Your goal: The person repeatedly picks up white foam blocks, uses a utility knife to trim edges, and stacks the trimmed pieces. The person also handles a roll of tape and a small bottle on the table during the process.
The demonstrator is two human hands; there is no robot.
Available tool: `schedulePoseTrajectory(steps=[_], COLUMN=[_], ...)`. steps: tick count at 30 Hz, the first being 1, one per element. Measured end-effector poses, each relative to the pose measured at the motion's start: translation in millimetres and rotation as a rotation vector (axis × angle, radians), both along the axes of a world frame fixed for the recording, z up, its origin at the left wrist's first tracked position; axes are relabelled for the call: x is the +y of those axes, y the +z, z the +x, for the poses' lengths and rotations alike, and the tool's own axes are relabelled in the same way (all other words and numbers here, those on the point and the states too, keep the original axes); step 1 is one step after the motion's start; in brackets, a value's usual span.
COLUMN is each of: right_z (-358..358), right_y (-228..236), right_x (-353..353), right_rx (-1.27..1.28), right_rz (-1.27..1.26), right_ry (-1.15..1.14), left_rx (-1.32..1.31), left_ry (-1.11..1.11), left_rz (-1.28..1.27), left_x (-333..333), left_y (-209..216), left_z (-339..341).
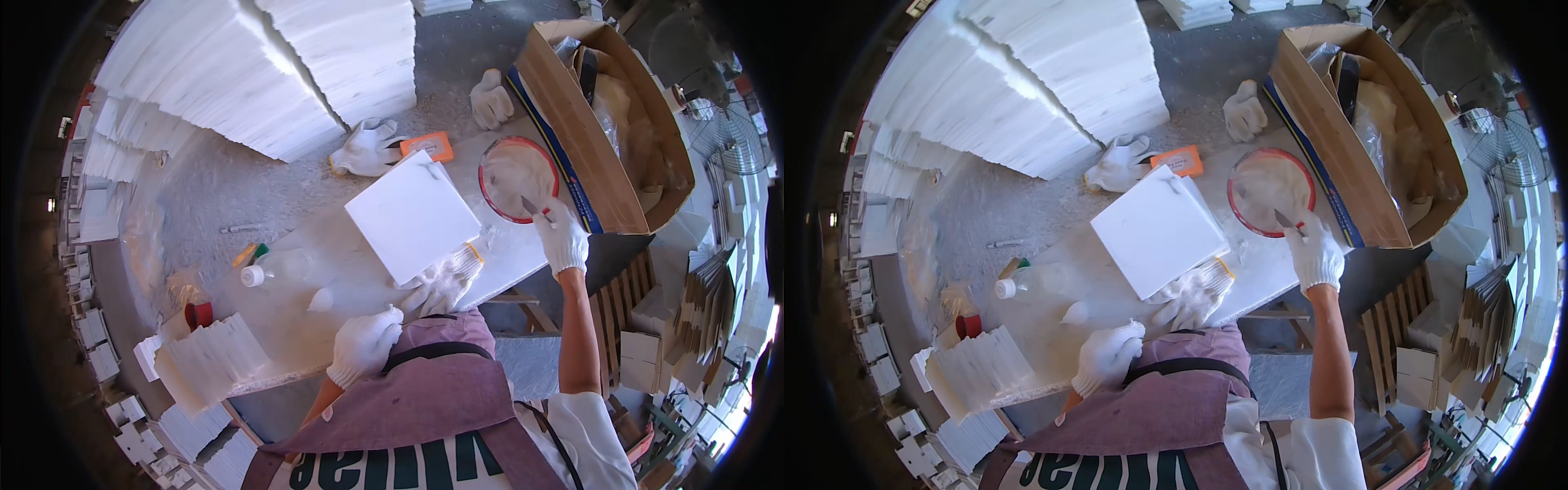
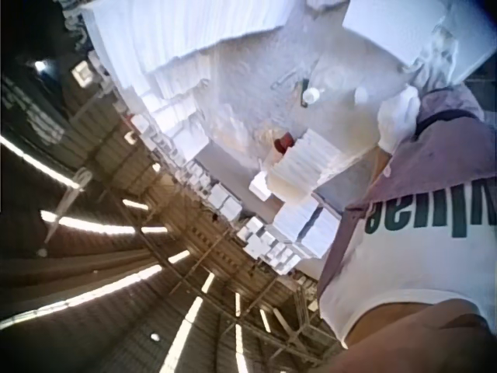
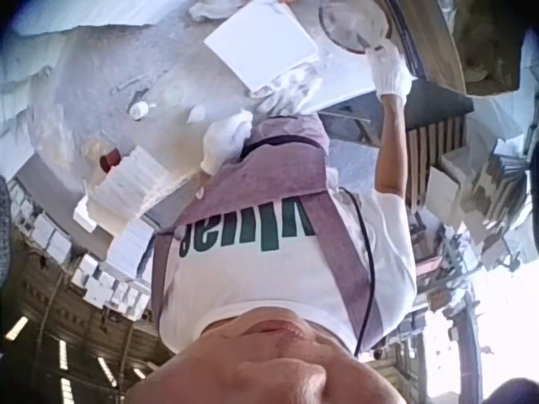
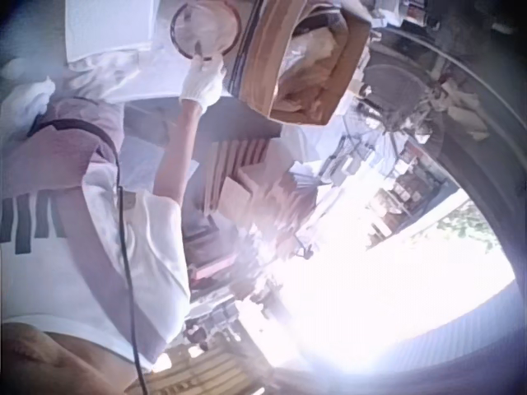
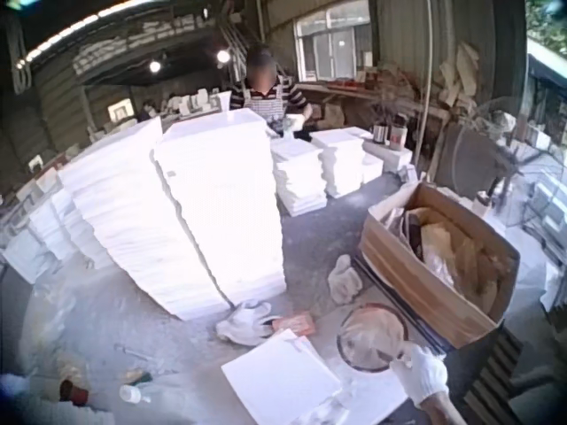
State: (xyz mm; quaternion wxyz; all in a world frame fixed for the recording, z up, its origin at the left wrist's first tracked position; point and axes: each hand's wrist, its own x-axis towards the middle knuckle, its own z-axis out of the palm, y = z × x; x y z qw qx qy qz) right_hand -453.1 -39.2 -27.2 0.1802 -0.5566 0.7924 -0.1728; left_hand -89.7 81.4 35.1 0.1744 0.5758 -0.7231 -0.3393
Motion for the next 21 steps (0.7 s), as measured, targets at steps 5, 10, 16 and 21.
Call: schedulePoseTrajectory(steps=[5,10,16,21], right_z=[-17,-30,-17,-13], right_y=[-9,7,1,-17], right_x=[0,3,-1,-7], right_rx=[-0.051,-0.241,-0.449,-0.431], right_rz=[-0.103,-0.189,-0.083,-0.085], right_ry=[0.056,-0.077,-0.044,0.025], left_rx=[-0.078,-0.097,-0.157,-0.139], left_ry=[-0.189,-0.319,-0.413,-0.334], left_rz=[0.012,-0.014,0.049,0.003], left_x=[-24,-39,-51,-45], left_y=[0,-9,4,3], left_z=[-45,-79,-115,-119])
